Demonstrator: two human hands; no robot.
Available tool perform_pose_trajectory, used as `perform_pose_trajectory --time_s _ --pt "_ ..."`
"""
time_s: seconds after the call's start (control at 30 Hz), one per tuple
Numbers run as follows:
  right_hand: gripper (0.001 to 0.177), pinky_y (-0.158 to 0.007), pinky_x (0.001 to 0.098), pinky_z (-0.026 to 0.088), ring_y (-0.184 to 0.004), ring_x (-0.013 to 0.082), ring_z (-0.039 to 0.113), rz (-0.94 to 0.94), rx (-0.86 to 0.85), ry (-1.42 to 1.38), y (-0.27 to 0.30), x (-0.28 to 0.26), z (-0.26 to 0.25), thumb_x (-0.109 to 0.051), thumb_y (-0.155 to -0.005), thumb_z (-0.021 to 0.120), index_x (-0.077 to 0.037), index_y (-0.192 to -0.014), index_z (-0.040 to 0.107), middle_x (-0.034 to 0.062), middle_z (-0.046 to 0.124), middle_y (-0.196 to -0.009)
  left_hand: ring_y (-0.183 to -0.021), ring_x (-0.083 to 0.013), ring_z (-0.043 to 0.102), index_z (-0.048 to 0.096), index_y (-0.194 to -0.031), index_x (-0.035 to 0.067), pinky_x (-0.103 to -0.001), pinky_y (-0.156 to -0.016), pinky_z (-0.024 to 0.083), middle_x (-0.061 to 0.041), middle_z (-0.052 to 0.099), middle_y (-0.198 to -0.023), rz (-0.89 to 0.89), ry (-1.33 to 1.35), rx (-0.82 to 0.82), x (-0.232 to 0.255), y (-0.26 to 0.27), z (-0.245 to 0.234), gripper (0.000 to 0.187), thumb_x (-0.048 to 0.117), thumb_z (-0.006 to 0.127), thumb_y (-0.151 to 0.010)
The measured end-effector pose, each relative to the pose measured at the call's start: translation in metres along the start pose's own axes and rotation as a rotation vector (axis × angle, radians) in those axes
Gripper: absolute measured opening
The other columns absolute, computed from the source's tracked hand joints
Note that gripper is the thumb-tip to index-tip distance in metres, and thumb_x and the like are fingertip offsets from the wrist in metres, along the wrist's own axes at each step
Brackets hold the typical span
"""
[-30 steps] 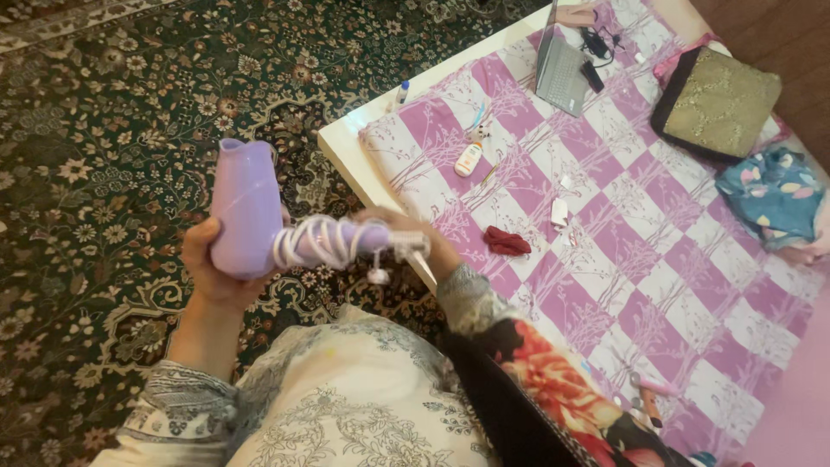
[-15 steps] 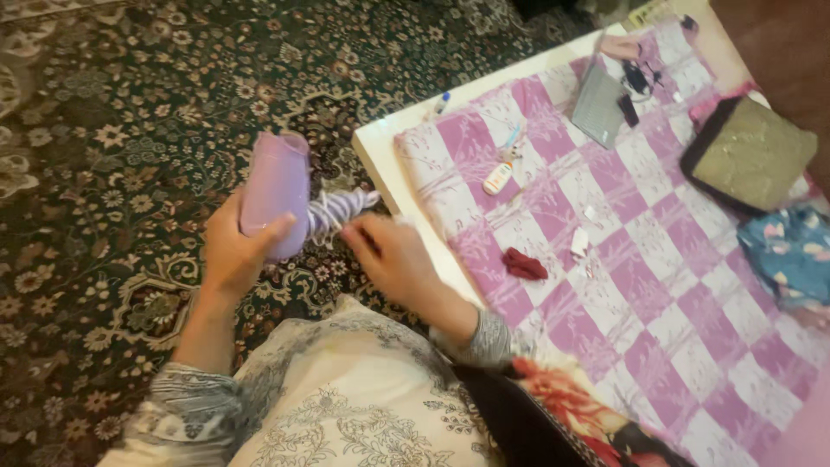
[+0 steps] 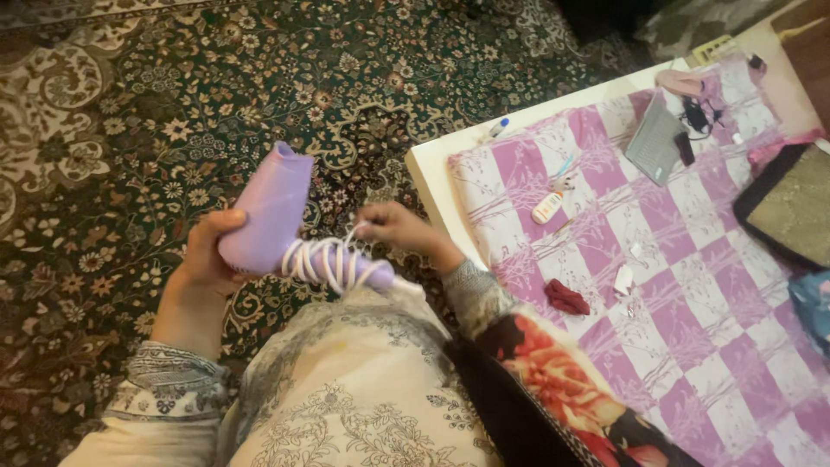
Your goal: The person picks up a hair dryer, organizes tubes and bottles of lotions and cosmetics from a bed into a drawer, and places various items like pens and cosmetic containers on a desk.
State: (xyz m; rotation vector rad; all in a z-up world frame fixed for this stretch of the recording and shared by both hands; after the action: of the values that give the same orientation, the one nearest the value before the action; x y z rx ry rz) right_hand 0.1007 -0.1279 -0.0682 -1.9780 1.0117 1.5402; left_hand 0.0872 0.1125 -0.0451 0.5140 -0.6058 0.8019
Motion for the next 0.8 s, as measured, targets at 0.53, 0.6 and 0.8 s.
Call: perform_pose_trajectory --time_s 0.53,0.6,0.8 --pt "0.032 -0.061 0.0300 0.045 -0.065 0.0106 0.054 -0.056 0.019 0.195 -0.100 -0.088 -0.018 -0.033 -0.108 0.051 -0.007 -0.111 0.069 0.0006 0.060 -0.075 -0.066 -0.0224 0.059 0.061 -0.124 0.002 -0.036 -0.047 0.039 -0.009 0.067 -0.096 0.659 -0.201 1.061 0.056 0.030 -0.070 0.054 0.043 0.076 -0.092" --pt "0.034 -0.064 0.0298 0.045 -0.069 0.0107 0.054 -0.135 -0.080 0.134 -0.110 -0.062 -0.016 -0.034 -0.111 0.047 -0.007 -0.108 0.067 0.0011 0.059 -0.080 -0.072 -0.0170 0.062 0.056 -0.131 0.007 -0.029 -0.042 0.035 -0.005 0.066 -0.104 0.790 0.155 0.835 0.064 0.014 -0.079 0.053 0.045 0.072 -0.096" --pt "0.039 -0.071 0.0332 0.048 -0.083 0.0145 0.058 -0.617 -0.477 -0.387 -0.197 -0.025 -0.076 -0.041 -0.102 0.059 -0.003 -0.103 0.064 0.0037 0.063 -0.095 -0.087 -0.0204 0.068 0.054 -0.143 -0.005 -0.031 -0.064 0.054 -0.014 0.068 -0.117 0.690 0.130 0.438 0.076 -0.026 -0.050 0.071 0.041 0.066 -0.090"
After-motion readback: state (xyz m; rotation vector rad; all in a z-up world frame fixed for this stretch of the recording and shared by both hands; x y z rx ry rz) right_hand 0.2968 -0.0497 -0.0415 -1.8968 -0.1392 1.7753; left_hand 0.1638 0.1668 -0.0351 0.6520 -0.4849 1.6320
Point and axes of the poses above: each hand's wrist, its own y-axis away from the middle knuckle, its own z-axis out of the palm, x = y × z, the point moved 7 cm from there along -y, towards the middle knuckle
